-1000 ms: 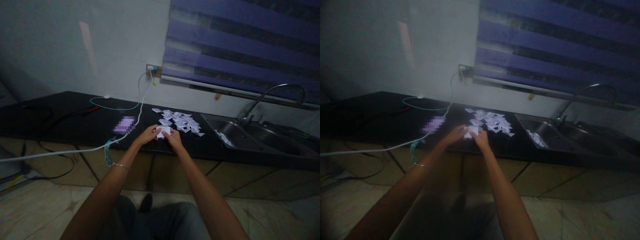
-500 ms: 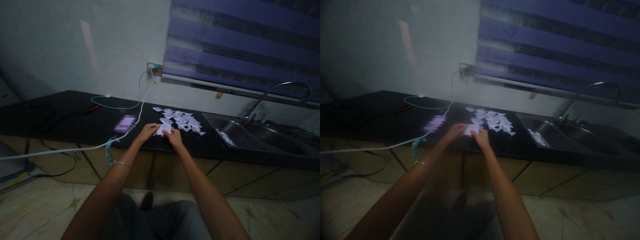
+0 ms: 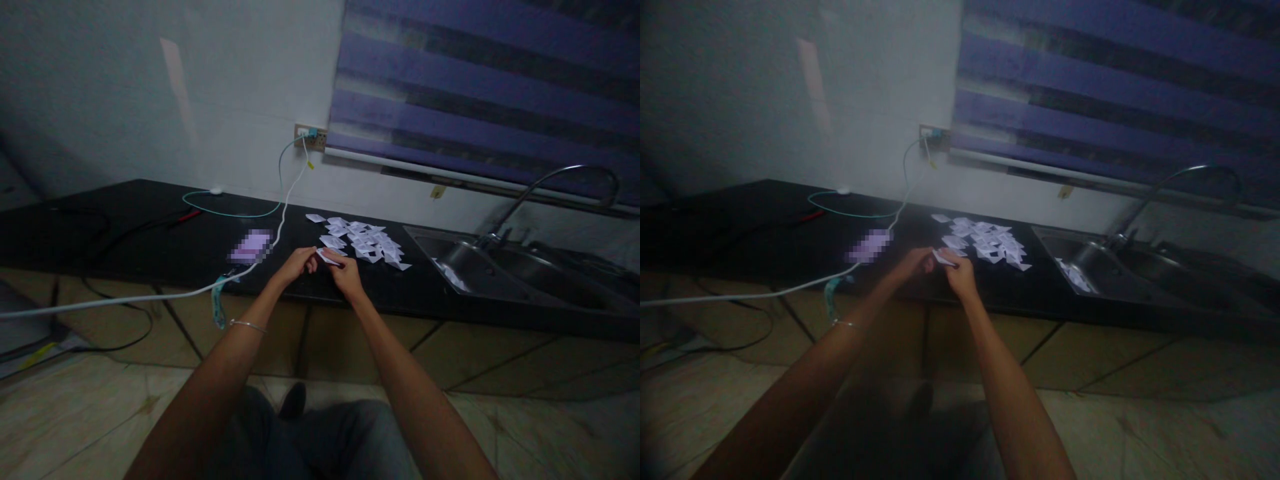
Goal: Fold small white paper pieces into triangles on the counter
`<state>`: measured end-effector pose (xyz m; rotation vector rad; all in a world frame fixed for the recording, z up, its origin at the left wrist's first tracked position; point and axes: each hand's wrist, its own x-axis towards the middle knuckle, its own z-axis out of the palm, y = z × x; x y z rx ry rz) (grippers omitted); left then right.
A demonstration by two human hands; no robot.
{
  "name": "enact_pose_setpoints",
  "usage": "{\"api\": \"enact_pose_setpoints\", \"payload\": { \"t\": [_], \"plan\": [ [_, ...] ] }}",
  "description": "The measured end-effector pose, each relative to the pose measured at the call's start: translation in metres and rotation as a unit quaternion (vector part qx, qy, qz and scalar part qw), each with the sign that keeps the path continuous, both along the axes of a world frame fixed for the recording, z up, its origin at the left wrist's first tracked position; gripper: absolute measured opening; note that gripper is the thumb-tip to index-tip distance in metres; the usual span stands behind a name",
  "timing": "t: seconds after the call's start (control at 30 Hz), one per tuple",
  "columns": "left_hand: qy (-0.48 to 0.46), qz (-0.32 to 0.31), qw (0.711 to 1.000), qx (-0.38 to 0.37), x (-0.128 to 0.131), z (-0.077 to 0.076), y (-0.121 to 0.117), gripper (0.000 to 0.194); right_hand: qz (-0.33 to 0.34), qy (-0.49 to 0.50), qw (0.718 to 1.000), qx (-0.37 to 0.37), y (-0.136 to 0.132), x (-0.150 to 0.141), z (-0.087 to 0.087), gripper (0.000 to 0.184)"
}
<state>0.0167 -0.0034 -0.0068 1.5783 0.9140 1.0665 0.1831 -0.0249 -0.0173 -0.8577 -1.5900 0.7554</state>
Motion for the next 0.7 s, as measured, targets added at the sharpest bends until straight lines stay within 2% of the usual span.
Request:
{"api": "enact_pose_setpoints", "payload": {
  "t": [0.1, 0.2, 0.3, 0.4, 0.5, 0.7],
  "plan": [
    [-0.009, 0.023, 1.000, -0.010, -0.002, -0.002, 0.002, 0.046, 0.012, -0.028, 1.000, 0.004, -0.001, 0.000, 0.000, 0.039],
    [-0.033, 0.043, 0.998, 0.008, -0.005, -0.006, 0.003, 0.036, 0.056, -0.041, 0.998, 0.003, -0.003, 0.002, 0.002, 0.046],
    [-0.058, 0.061, 0.996, 0.037, -0.008, -0.009, 0.003, 0.036, 0.100, 0.008, 0.995, -0.012, -0.004, 0.003, 0.004, 0.057],
    [-0.045, 0.057, 0.996, 0.056, -0.009, -0.008, -0.001, 0.038, 0.063, 0.083, 0.992, -0.064, -0.002, 0.003, 0.003, 0.062],
    [-0.006, 0.021, 0.997, 0.069, -0.009, -0.005, -0.005, 0.039, 0.020, 0.086, 0.990, -0.112, 0.000, 0.001, -0.001, 0.052],
    [0.021, -0.001, 0.998, 0.059, -0.006, -0.001, -0.009, 0.038, -0.023, 0.071, 0.991, -0.109, 0.000, 0.001, -0.003, 0.034]
  ]
}}
